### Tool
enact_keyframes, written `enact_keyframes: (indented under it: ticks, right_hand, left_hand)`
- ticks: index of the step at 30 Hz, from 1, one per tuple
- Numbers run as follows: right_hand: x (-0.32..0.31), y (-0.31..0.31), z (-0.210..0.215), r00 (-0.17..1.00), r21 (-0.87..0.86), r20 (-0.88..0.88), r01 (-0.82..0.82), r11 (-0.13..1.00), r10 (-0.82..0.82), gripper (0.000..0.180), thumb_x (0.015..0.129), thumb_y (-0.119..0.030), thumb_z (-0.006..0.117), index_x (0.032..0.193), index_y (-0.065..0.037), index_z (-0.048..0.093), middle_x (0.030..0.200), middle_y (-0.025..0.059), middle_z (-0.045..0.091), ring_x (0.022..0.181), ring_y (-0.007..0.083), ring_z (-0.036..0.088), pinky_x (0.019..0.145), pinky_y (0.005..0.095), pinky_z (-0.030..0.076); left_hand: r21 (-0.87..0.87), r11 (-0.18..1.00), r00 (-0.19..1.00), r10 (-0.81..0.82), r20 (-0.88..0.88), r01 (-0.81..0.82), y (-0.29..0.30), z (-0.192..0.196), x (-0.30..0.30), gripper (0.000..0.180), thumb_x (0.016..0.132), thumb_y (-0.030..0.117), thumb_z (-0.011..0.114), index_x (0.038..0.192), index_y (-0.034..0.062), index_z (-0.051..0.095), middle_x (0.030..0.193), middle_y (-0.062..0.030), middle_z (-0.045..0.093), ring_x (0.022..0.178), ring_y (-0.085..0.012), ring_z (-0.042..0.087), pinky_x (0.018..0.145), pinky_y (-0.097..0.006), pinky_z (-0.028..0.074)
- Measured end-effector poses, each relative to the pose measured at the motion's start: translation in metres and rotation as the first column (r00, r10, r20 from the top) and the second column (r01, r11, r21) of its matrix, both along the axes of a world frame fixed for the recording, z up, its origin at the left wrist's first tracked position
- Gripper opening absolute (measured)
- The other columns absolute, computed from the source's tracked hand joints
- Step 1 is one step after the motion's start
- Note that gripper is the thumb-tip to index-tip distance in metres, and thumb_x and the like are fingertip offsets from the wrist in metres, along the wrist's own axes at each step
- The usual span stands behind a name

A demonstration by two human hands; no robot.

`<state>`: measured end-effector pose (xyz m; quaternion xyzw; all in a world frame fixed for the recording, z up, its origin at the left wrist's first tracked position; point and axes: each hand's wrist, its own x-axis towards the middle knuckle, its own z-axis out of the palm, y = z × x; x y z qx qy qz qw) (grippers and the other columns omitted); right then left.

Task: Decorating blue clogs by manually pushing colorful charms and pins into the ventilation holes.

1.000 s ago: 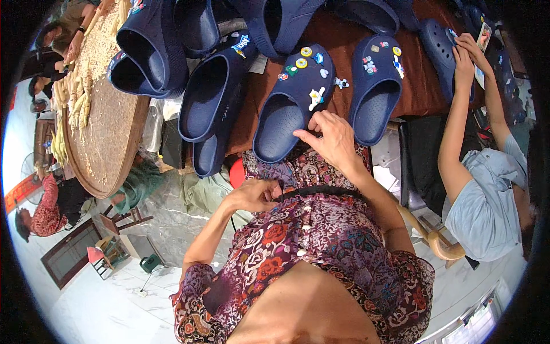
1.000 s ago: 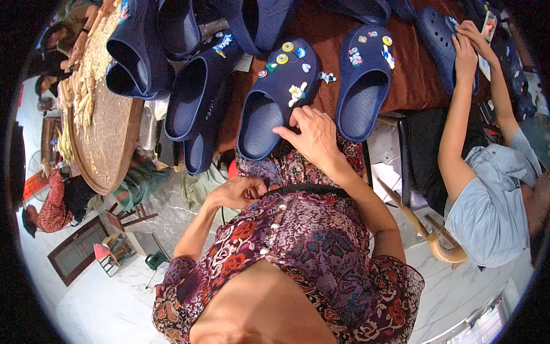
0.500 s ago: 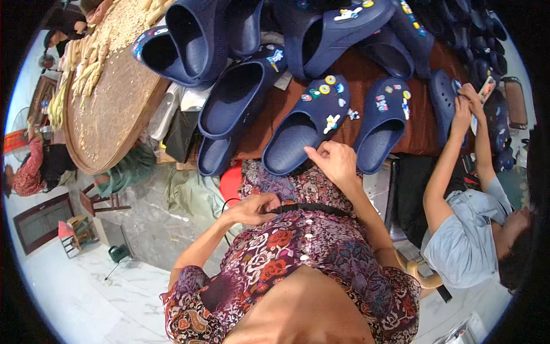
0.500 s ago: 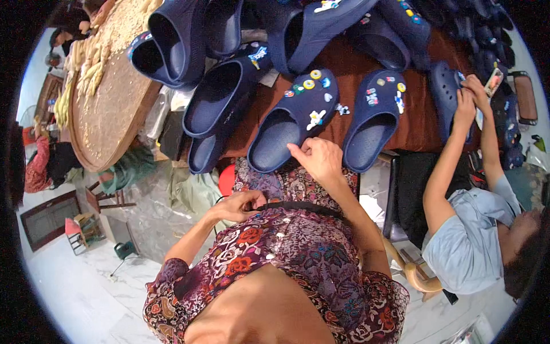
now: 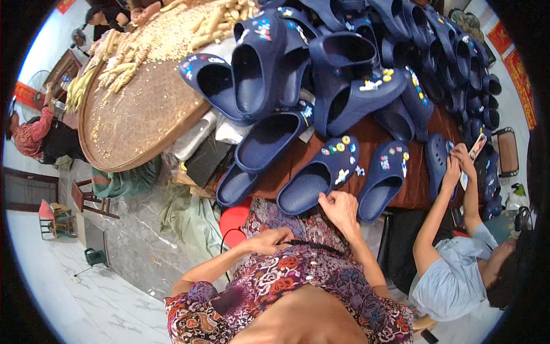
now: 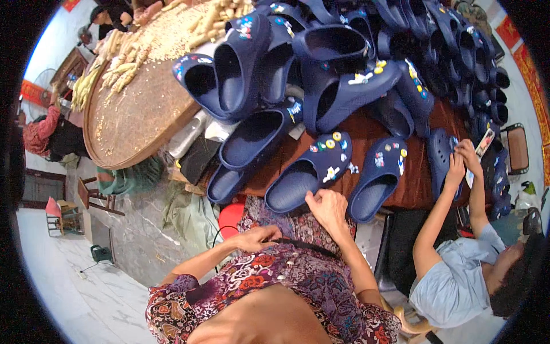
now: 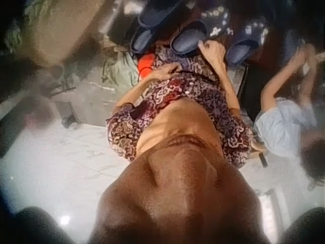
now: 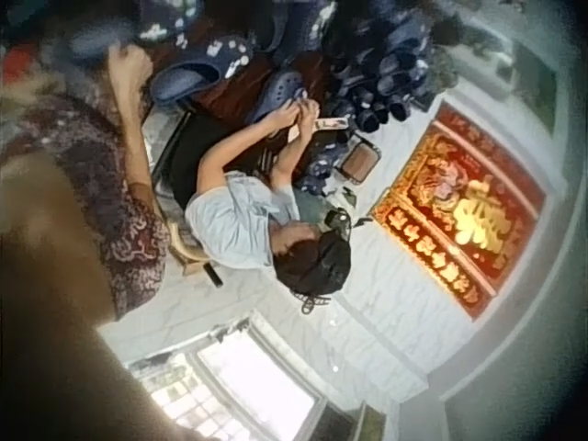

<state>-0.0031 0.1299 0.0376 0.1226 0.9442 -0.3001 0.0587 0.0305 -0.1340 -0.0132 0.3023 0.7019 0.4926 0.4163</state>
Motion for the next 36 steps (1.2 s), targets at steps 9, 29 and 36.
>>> enact_keyframes:
  ticks: [9,29,36]
  right_hand:
    - [0.003,0.001,-0.002,0.995,-0.061,-0.043,-0.089,0.994,0.086,0.046,0.086,-0.046,0.068,0.074,-0.002,0.071,0.07,0.0163,0.068,0.069,0.0362,0.067,0.065,0.0447,0.051]
    - [-0.036,0.073,-0.065,0.982,0.258,-0.186,0.012,0.966,0.037,0.073,0.075,0.004,0.06,0.141,0.015,0.032,0.146,0.0381,0.032,0.139,0.0519,0.029,0.114,0.0507,0.032]
    - [-0.046,0.066,-0.075,0.978,0.26,-0.201,0.104,0.96,-0.051,0.049,0.076,0.005,0.06,0.124,0.009,0.048,0.12,0.0259,0.052,0.112,0.0429,0.053,0.094,0.046,0.049]
  left_hand:
    - [-0.006,0.995,0.993,-0.103,0.062,0.103,-0.002,-0.006,-0.001,0.019,0.087,0.014,0.057,0.103,0.005,0.054,0.085,-0.0053,0.055,0.078,-0.0173,0.052,0.071,-0.033,0.043]
    - [0.155,0.857,0.734,0.504,-0.455,-0.491,0.119,0.043,-0.081,0.039,0.08,0.028,0.077,0.1,-0.0006,0.062,0.091,-0.017,0.063,0.085,-0.0313,0.064,0.075,-0.04,0.05]
    - [0.115,0.781,0.686,0.6,-0.411,-0.614,0.155,0.011,-0.088,0.036,0.085,0.03,0.071,0.097,-0.0032,0.062,0.086,-0.0254,0.066,0.08,-0.0415,0.065,0.07,-0.045,0.05]
